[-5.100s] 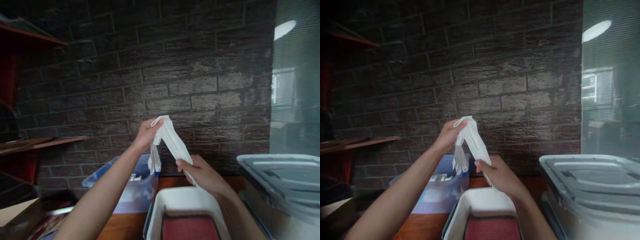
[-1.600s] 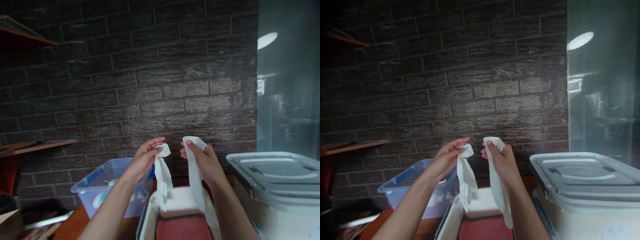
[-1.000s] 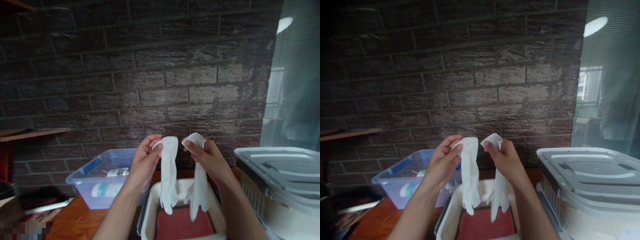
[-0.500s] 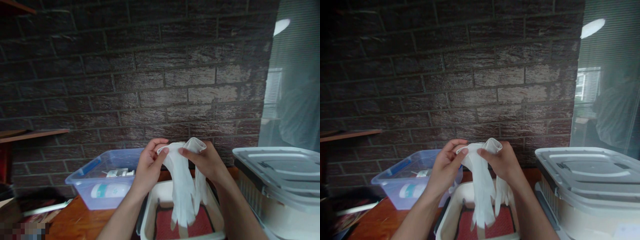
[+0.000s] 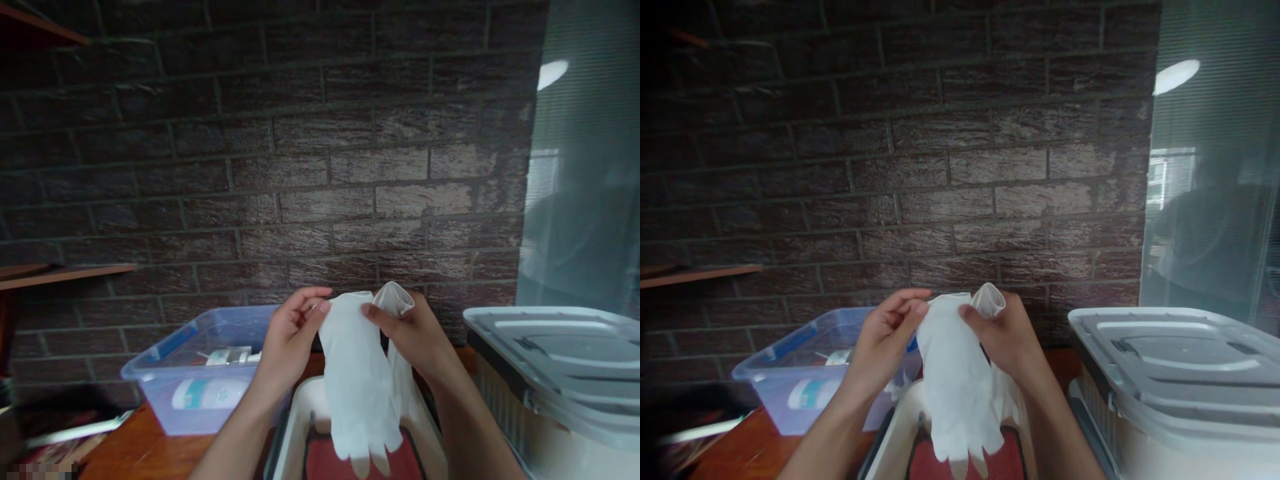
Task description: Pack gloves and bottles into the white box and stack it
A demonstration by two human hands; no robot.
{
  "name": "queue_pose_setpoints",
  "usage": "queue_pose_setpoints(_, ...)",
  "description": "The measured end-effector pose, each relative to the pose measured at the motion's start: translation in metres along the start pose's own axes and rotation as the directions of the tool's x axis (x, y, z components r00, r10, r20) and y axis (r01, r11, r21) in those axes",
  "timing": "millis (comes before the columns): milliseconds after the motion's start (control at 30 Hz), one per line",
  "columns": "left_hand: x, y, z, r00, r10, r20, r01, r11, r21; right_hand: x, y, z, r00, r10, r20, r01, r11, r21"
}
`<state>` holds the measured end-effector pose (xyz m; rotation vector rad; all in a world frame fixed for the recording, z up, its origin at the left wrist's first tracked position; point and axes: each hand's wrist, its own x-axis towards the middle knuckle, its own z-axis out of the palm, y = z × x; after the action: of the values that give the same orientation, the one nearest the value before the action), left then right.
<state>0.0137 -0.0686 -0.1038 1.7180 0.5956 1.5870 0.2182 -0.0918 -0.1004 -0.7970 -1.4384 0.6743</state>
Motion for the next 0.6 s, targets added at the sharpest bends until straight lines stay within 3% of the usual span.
queue_pose_setpoints(200,-0.002,0.003,-0.003,1.0,0.024,0.01,-0.025,0.994,0.107,-0.001,-0.005,0.004,0.999,-0.03,0.042,0.027,0.997,0.074)
queue_pose_setpoints(400,0.001,0.004,-0.011,0.999,0.053,-0.01,-0.05,0.981,0.19,-0.002,-0.01,0.004,0.994,-0.105,0.037,0.105,0.994,0.004)
queue_pose_setpoints(600,-0.003,0.01,-0.013,0.997,0.073,-0.011,-0.067,0.957,0.284,-0.005,-0.015,0.005,0.993,-0.091,0.076,0.096,0.993,-0.066)
